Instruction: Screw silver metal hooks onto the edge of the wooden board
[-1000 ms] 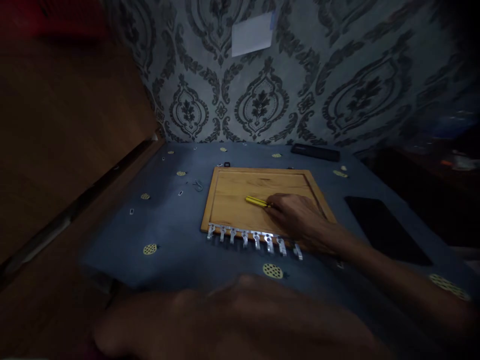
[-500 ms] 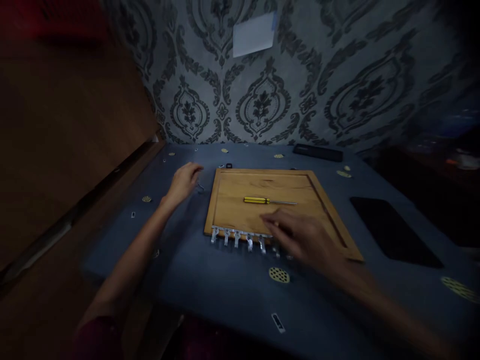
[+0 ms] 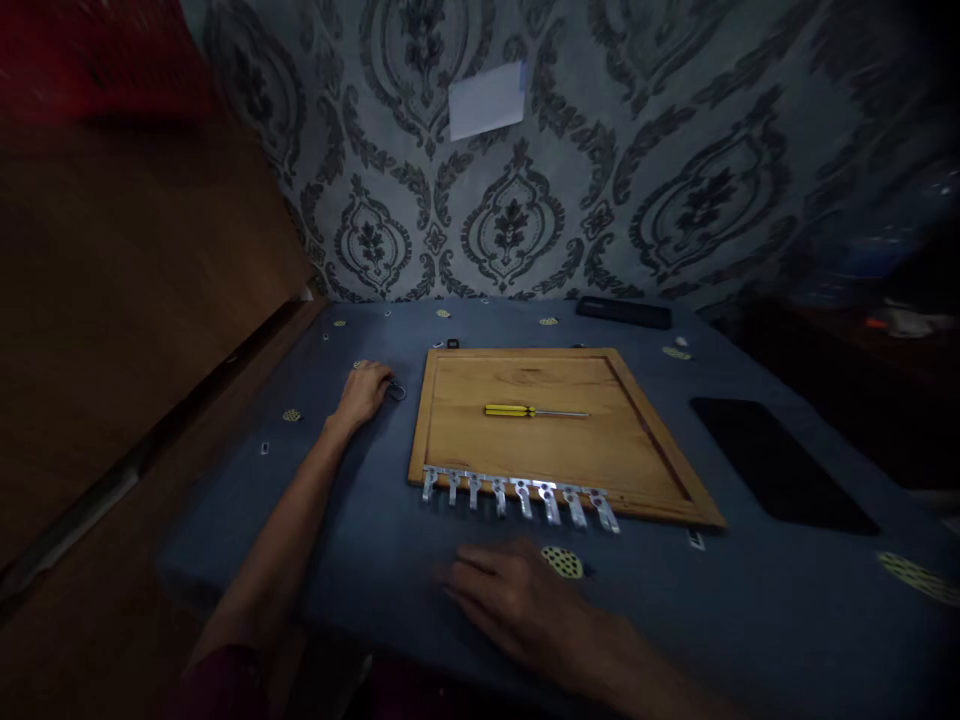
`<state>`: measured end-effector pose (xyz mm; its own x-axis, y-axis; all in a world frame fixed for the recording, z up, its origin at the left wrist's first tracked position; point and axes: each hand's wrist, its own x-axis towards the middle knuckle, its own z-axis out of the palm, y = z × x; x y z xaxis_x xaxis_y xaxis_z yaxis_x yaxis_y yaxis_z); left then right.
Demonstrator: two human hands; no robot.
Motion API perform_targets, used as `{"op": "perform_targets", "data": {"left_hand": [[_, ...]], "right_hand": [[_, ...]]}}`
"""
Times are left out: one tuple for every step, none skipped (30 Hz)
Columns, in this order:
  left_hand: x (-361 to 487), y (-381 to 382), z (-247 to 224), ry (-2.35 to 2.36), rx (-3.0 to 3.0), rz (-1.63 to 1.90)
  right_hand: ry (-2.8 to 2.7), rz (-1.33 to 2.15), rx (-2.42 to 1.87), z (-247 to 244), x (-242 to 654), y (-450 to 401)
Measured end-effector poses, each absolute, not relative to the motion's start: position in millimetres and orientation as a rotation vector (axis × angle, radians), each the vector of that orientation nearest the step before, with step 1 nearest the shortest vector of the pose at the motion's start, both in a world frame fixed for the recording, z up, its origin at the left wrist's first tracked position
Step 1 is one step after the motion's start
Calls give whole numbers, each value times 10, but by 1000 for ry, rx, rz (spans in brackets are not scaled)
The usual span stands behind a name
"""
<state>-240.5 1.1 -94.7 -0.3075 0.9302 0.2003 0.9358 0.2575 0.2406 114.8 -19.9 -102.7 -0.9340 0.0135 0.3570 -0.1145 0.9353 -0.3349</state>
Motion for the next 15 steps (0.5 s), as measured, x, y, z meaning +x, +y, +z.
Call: {"op": "perform_targets", "data": {"left_hand": [[-2429, 12, -977, -2479, -1838, -524], [-2453, 13, -1008, -2481, -1839, -559], [-2478, 13, -1038, -2484, -1839, -599], [-2503, 13, -1066, -2489, -1839, -644], [-2528, 12, -1093, -2495, -1836, -693], [-2553, 11, -1116, -2505, -1829, -747], [-2579, 10, -1135, -2519, -1816, -804], [-2603, 10, -1149, -2536, -1799, -864], [-2625, 11, -1160, -2556, -1778, -928], [-2644, 14, -1165, -2577, -1755, -995], [-2658, 17, -1165, -2599, -1735, -1065], [-2666, 22, -1161, -2617, -1722, -1137], [-2667, 26, -1152, -2632, -1718, -1210], [-2661, 30, -1137, -2643, -1724, -1284], [-2648, 33, -1118, -2649, -1738, -1358]], "right_hand": [[-2742, 502, 90, -1018, 1094, -203], [-2743, 510, 101, -1023, 1039, -205], [-2730, 525, 106, -1043, 984, -205], [-2695, 545, 102, -1077, 933, -202], [-2656, 574, 99, -1123, 891, -196], [-2600, 608, 89, -1175, 859, -187], [-2540, 640, 79, -1225, 840, -175], [-2477, 668, 78, -1268, 832, -161], [-2422, 687, 53, -1298, 836, -146], [-2393, 713, 43, -1312, 846, -129], [-2359, 732, 11, -1311, 862, -114], [-2321, 742, -12, -1297, 879, -101], [-2295, 741, -25, -1274, 895, -91], [-2268, 728, -25, -1246, 910, -86], [-2253, 711, -18, -1218, 922, -87]]}}
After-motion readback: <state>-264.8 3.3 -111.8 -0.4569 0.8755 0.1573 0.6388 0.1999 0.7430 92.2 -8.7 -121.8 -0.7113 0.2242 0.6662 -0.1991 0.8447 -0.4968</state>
